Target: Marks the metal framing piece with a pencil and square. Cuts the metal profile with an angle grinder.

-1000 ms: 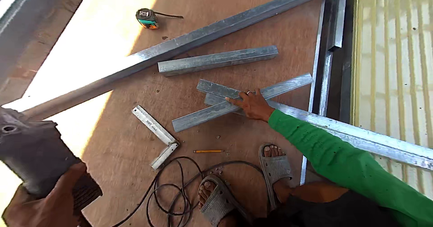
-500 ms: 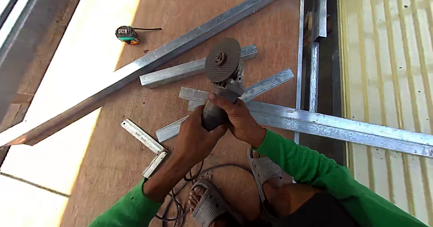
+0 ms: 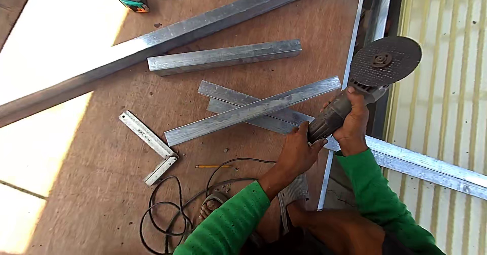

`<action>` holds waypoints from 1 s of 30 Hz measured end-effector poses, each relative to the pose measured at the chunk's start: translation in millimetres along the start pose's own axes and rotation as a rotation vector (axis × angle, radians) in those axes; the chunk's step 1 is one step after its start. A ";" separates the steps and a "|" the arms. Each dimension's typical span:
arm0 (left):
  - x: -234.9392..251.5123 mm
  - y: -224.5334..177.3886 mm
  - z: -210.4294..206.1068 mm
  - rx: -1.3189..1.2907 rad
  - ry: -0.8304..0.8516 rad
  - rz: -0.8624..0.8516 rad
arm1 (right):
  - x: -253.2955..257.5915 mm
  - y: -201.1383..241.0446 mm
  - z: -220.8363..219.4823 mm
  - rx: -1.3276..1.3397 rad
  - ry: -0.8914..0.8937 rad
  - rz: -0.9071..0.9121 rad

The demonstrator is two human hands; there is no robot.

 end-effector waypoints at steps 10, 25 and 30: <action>9.3 7.7 -13.0 0.024 0.008 0.062 | 9.4 -18.3 12.3 -0.052 -0.069 -0.057; 69.3 104.6 106.9 0.808 -0.198 -0.065 | 39.2 12.2 32.2 -0.495 -0.012 -0.236; 74.3 111.7 124.6 0.743 -0.309 -0.019 | 51.3 2.8 10.4 -0.710 0.120 -0.228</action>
Point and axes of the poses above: each hand's wrist, its own x-axis towards the middle knuckle, its own z-axis out of the back of the hand, y = z × x, the point moved 5 cm from there along x, towards the middle knuckle, and after that the axes turned 6 degrees about -z, right-handed, at the moved point
